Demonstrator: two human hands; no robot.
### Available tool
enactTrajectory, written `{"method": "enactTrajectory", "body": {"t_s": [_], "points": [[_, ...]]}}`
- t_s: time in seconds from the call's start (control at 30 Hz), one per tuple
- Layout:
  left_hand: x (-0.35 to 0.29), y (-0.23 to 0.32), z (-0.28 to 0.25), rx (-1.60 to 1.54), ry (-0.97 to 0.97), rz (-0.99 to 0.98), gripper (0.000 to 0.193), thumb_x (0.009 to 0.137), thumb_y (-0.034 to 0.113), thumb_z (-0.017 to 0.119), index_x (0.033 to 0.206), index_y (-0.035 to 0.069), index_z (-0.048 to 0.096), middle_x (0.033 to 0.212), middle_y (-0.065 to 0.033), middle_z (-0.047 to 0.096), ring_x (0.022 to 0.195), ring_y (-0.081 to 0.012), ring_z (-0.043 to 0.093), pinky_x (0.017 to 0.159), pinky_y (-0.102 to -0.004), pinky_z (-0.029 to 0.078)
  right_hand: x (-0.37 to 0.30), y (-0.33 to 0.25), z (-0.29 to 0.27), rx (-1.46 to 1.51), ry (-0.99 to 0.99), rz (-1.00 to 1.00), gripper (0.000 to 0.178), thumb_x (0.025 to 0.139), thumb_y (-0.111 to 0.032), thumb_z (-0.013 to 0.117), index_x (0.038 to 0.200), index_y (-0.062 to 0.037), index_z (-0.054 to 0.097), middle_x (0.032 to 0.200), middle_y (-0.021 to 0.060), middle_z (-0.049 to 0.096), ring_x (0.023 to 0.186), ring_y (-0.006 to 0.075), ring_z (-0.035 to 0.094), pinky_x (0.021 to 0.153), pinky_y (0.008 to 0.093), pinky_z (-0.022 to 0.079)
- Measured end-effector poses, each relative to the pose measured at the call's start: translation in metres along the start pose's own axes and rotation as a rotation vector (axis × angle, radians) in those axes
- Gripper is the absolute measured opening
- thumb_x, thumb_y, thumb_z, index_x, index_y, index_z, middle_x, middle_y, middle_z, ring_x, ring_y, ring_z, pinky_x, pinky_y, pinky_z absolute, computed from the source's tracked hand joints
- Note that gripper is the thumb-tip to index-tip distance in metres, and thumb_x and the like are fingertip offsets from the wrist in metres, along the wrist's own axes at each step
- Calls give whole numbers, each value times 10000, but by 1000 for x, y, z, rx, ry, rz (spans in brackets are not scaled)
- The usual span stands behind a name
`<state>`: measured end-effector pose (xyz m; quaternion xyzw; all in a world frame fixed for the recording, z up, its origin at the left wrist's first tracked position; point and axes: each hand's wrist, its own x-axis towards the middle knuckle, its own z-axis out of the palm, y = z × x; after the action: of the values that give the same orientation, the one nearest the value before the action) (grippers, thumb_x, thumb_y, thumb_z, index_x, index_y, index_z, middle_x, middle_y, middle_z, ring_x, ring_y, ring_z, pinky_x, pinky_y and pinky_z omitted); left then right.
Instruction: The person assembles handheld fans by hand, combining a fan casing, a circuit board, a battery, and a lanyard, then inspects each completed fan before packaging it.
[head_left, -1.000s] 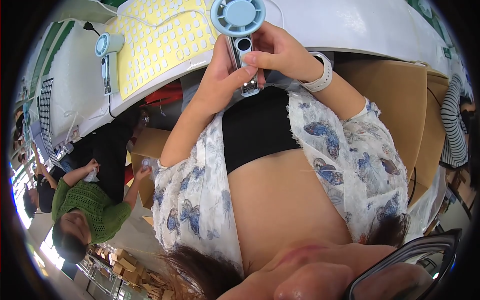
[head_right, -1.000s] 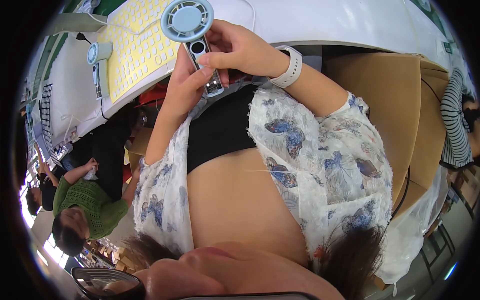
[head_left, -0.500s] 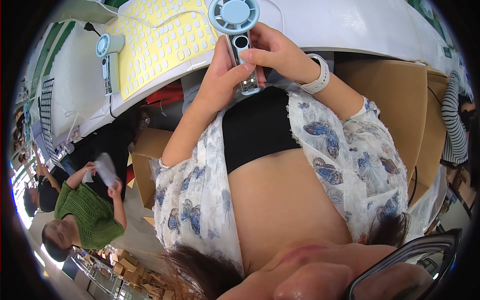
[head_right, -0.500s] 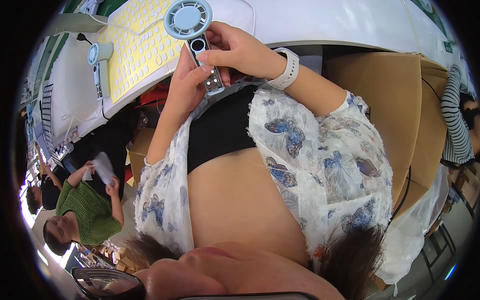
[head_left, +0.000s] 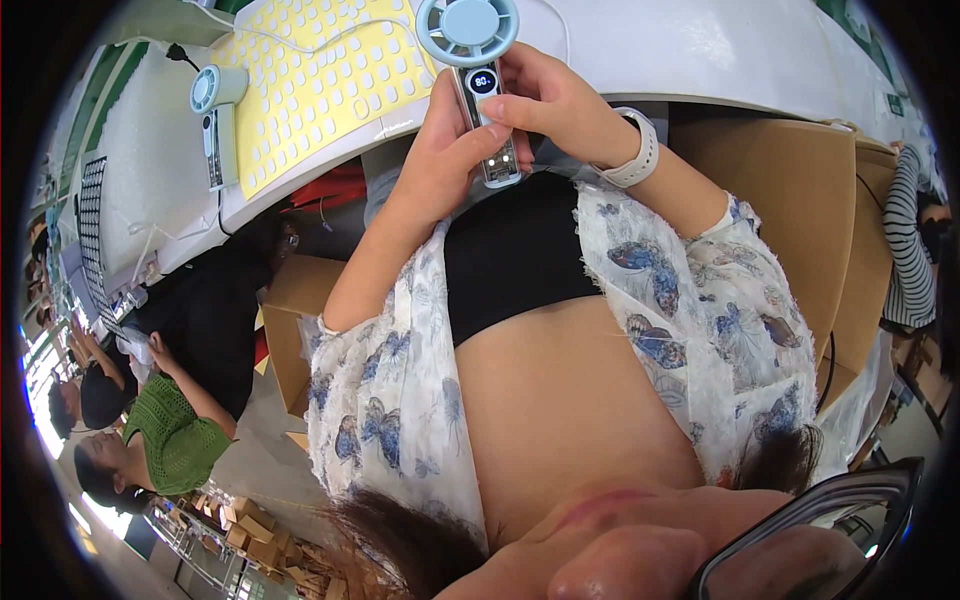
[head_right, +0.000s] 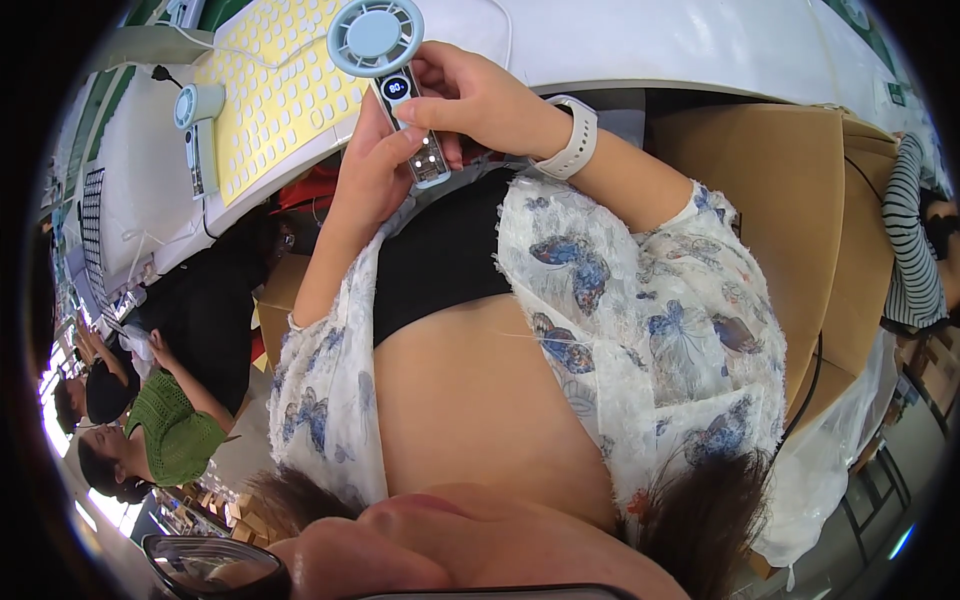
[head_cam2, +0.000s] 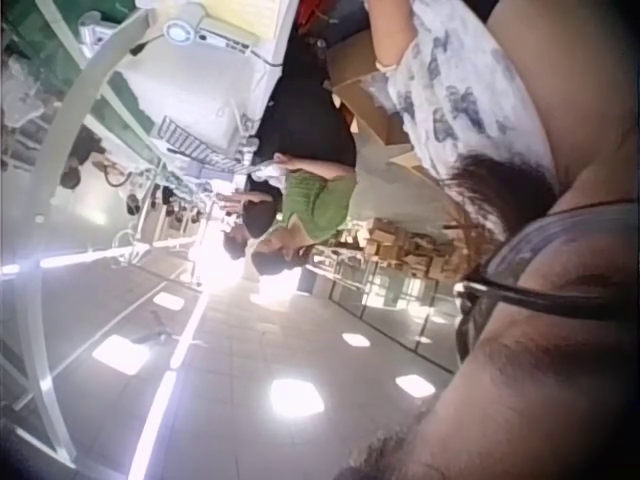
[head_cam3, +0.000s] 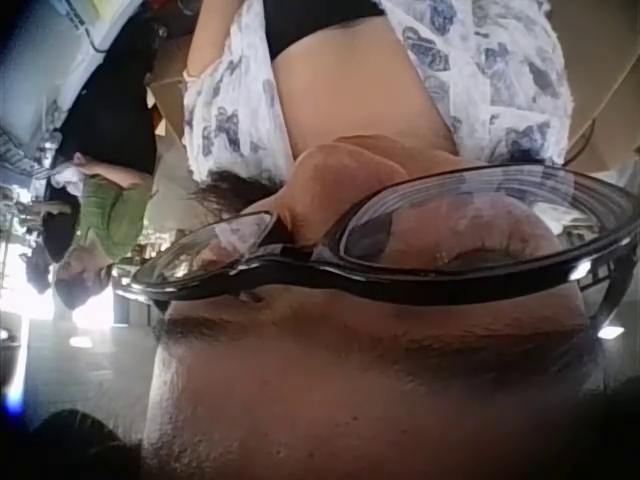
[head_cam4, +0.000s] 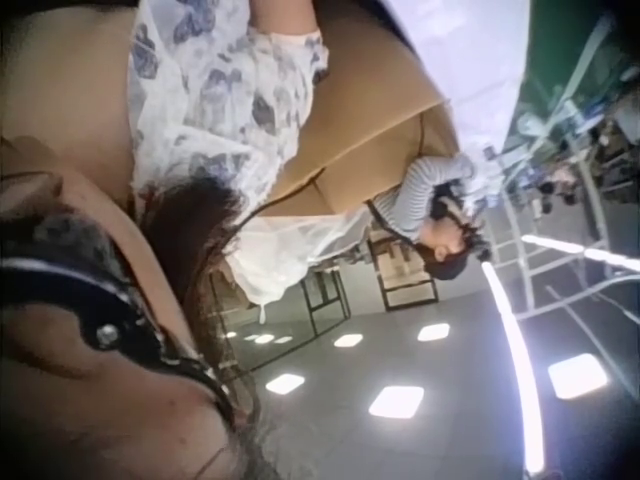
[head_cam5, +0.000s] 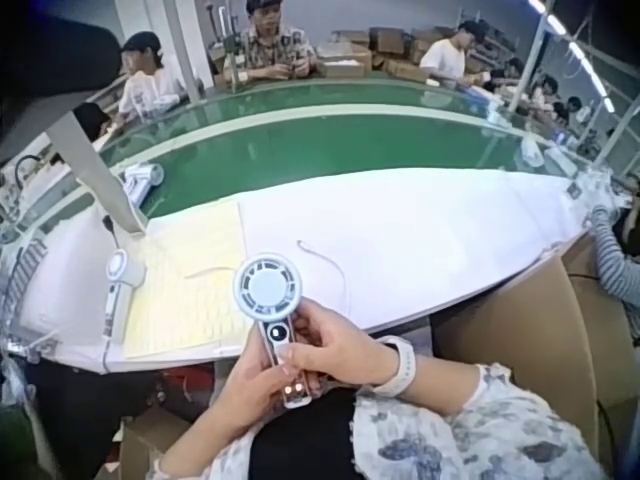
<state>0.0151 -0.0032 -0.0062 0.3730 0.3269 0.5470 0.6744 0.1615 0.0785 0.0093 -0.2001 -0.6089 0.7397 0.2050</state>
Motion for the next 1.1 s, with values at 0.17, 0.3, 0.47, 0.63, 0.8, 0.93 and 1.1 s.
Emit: {"method": "enactTrajectory", "body": {"t_s": [0.17,0.3,0.47,0.63,0.8,0.93,1.1], "points": [[-1,0,0,16,-29,33,487,873,91,520,1279,23,260,1080,-134,503,808,-196,596,726,-338,520,-1,-4,0,-13,-15,-7,469,868,-205,605,1226,20,401,940,87,543,577,118,585,444,219,500],[-2,0,0,15,-34,35,521,871,82,517,1307,29,237,1086,-137,501,822,-202,600,744,-343,518,-2,-5,-1,2,-20,-17,469,864,-201,611,1221,22,406,944,89,547,566,115,583,450,214,501],[-2,-2,-1,49,-48,35,541,865,88,523,1317,36,232,1094,-139,500,837,-203,604,759,-347,517,-2,-4,0,-32,1,-34,487,861,-209,616,1233,23,405,962,95,552,539,106,568,443,204,488],[-1,-2,0,-5,-11,32,535,853,106,533,1304,36,253,1103,-142,502,840,-210,610,759,-349,520,0,-5,2,13,-6,1,505,864,-229,616,1250,16,401,976,100,555,520,98,554,427,196,468],[-1,-1,0,-42,-2,29,525,844,122,537,1289,29,275,1111,-150,503,832,-216,615,757,-354,523,0,-2,2,16,11,-8,522,873,-258,607,1266,11,394,985,103,557,511,94,547,413,191,450],[0,-2,-1,-44,-21,31,513,846,129,536,1279,24,282,1105,-153,506,820,-217,616,755,-355,526,1,-1,2,13,8,-2,527,879,-269,599,1274,10,389,989,103,557,505,93,542,410,189,447],[0,1,2,-36,-7,23,487,852,131,522,1266,21,291,1096,-160,508,811,-217,615,754,-357,528,0,-2,1,4,-2,11,523,877,-284,608,1261,7,406,993,100,555,548,93,550,432,190,450]]}}
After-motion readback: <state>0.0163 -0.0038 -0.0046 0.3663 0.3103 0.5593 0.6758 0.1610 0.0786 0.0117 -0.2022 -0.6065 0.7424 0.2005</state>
